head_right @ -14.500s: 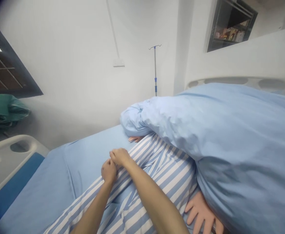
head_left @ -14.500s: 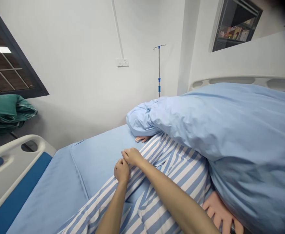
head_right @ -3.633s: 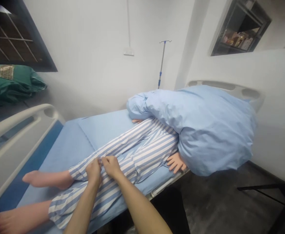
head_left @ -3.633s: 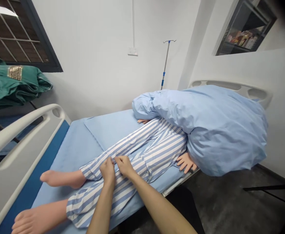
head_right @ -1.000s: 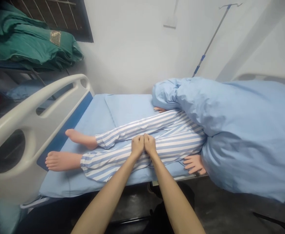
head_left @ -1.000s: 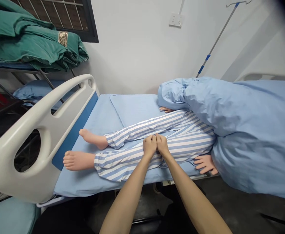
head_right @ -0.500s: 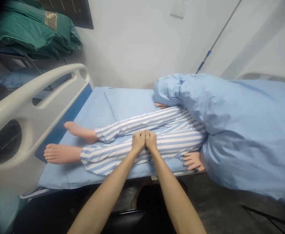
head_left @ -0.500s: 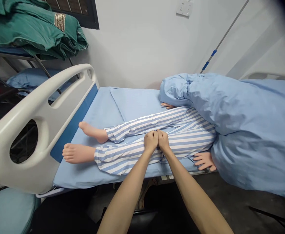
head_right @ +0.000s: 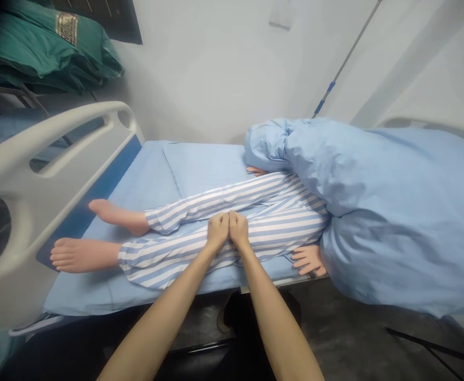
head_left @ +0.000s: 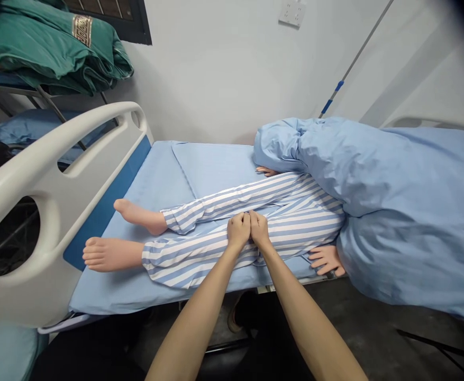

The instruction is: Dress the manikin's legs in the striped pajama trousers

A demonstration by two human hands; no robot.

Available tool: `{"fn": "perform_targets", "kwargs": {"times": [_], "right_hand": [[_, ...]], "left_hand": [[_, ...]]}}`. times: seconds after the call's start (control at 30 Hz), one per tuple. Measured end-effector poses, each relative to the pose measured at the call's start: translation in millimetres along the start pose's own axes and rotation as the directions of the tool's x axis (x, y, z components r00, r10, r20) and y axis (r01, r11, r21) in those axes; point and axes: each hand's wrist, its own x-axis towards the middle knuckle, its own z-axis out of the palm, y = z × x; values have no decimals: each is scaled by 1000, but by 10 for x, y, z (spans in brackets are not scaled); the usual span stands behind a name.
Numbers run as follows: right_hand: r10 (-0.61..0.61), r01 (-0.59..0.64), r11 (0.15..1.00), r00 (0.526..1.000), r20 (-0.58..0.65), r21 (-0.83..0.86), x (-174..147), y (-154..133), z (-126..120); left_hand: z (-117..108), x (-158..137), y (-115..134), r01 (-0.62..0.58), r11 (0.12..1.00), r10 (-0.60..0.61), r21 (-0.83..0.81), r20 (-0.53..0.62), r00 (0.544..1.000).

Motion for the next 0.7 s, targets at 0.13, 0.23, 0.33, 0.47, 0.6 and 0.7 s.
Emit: {"fn": "perform_targets", "kwargs": {"times": [0.13, 0.23, 0.33, 0.47, 0.6, 0.7], "right_hand": [[15, -16, 1000, 999, 30, 21, 3, -14, -7], [28, -30, 999, 998, 62, 39, 15, -8, -11], [22, -24, 999, 998, 58, 46, 21, 0, -6], [26, -27, 999, 999, 32, 28, 11, -6, 5], [28, -29, 999, 998, 50, 26, 9, -6, 1], [28, -33, 998, 996, 88, 50, 32, 4, -10]], "left_hand": [[-20, -6, 14, -11, 1000, 11, -25, -4, 1000], [-19, -6, 12, -14, 999, 13, -51, -17, 1000], [-7, -2, 2, -14, 999, 12, -52, -29, 1000], [-1, 2, -8, -29, 999, 28, -35, -34, 999], [-8, 9, -15, -15, 999, 14, -30, -24, 1000], [-18, 16, -9, -14, 1000, 13, -28, -20, 1000]]}}
